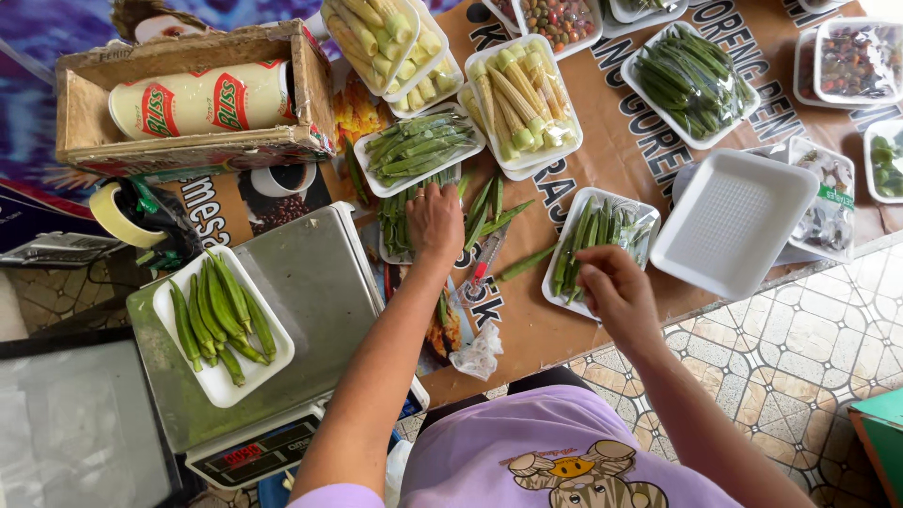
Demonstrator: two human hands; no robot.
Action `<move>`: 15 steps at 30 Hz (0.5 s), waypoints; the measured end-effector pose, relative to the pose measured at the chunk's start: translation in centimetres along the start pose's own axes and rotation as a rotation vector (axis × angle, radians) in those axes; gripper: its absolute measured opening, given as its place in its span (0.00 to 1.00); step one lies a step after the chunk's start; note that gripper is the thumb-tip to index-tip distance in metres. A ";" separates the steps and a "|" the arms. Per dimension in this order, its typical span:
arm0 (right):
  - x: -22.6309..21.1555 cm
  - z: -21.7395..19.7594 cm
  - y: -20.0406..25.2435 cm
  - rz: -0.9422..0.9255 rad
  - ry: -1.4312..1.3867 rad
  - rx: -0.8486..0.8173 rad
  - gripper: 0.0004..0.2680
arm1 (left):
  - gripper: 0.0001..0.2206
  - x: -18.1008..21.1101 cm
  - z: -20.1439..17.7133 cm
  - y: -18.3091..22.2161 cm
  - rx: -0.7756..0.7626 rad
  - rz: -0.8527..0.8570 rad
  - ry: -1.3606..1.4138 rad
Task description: The person places okra into plastic trays, weighs the trays on a scale, and arranges them on a table among other packaged vegetables.
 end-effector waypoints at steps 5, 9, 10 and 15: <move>2.4 4.0 -3.0 0.162 -0.165 -0.087 0.09 | 0.08 -0.5 -3.6 4.1 -0.382 -0.607 0.948; 3.9 8.0 -5.0 0.292 -0.492 -0.219 0.14 | 0.07 3.9 -8.8 8.9 -0.625 -0.906 1.746; 3.4 8.6 -5.6 0.299 -0.484 -0.232 0.14 | 0.07 4.4 -8.8 9.1 -0.612 -0.917 1.753; 2.3 10.7 -5.4 0.623 -0.702 -0.351 0.09 | 0.16 5.1 -13.1 10.3 -0.481 -0.815 1.734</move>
Point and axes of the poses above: each hand's wrist, its own y-axis away from the middle knuckle, its own z-axis out of the palm, x = y × z, the point moved 7 cm from there along -y, towards the middle knuckle, and after that the axes turned 1 degree about -x, right-handed, at the moved point
